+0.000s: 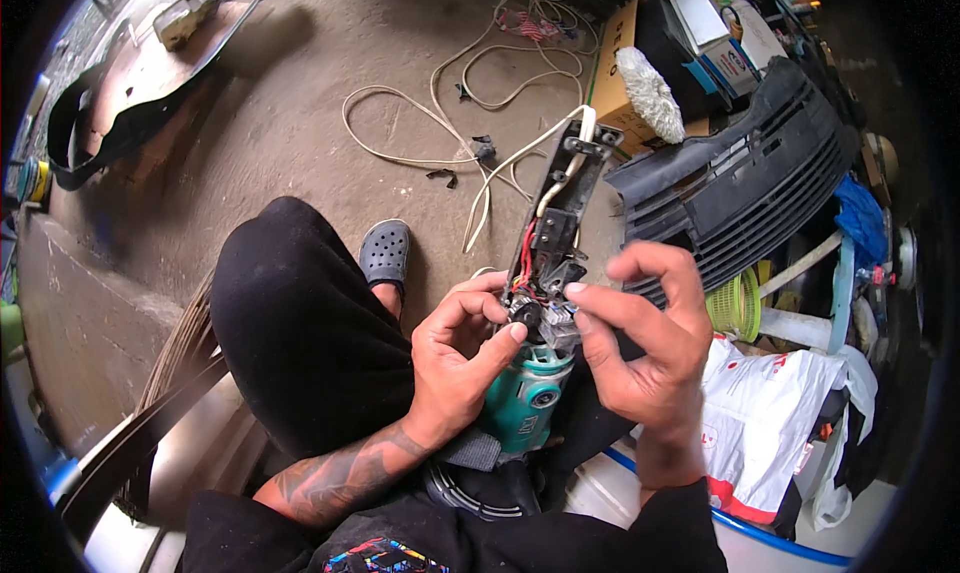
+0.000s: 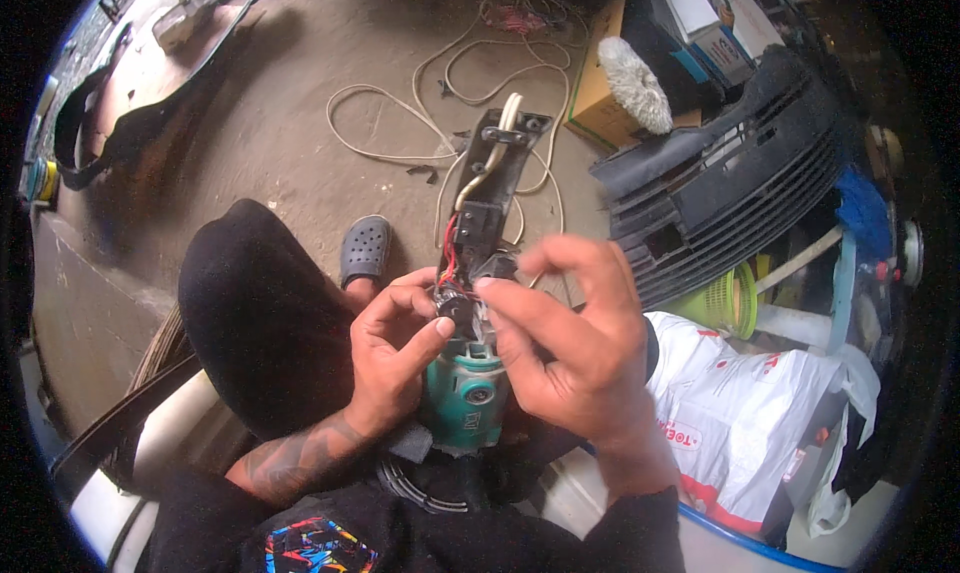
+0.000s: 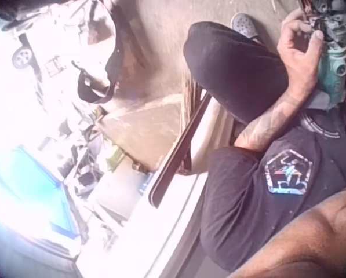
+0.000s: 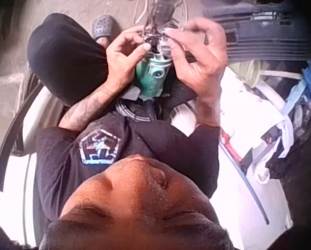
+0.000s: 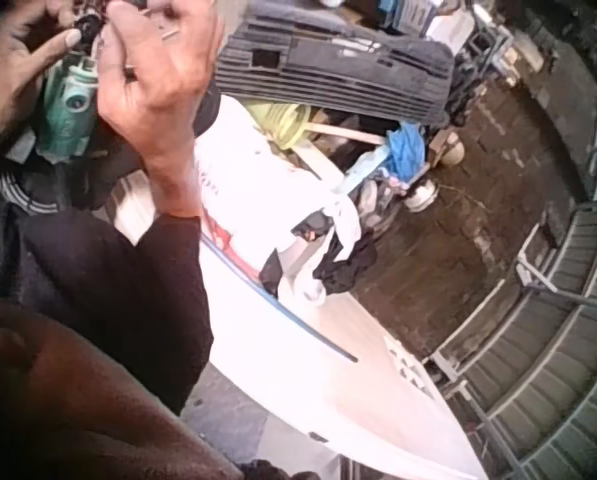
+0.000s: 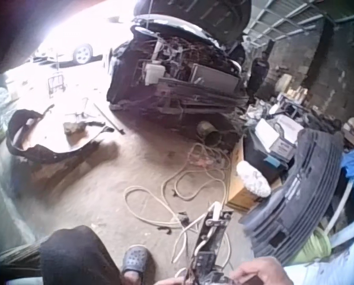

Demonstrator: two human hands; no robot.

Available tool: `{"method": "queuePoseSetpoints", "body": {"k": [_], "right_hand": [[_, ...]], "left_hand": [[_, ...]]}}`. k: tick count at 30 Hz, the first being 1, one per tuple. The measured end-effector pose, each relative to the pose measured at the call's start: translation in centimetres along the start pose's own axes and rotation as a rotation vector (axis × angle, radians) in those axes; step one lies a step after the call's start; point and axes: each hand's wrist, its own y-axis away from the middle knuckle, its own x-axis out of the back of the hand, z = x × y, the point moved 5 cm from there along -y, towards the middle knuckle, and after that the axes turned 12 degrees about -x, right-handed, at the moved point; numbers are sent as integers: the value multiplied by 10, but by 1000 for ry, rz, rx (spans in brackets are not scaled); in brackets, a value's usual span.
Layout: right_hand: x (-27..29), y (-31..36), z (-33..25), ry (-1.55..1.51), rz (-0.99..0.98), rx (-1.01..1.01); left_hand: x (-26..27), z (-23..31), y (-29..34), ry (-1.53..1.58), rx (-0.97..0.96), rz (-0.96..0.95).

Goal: The person unscrews fasteners on the handle of a power tool using a screwdriver and removes a plastic cover to access internal wiring.

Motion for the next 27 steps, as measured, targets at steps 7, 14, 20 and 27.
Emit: {"method": "queuePoseSetpoints", "body": {"k": [7,14,20,27], "right_hand": [[-16,-47,-18,354,-522,451],[-25,-57,-17,418,-619,606],[-27,-64,-15,344,-666,625],[-26,-63,-22,381,-707,595]], "left_hand": [[-8,-4,4,35,0,19],[-10,-5,4,5,4,12],[-7,-5,4,-39,-51,6],[-10,-4,3,-26,-111,-23]]}}
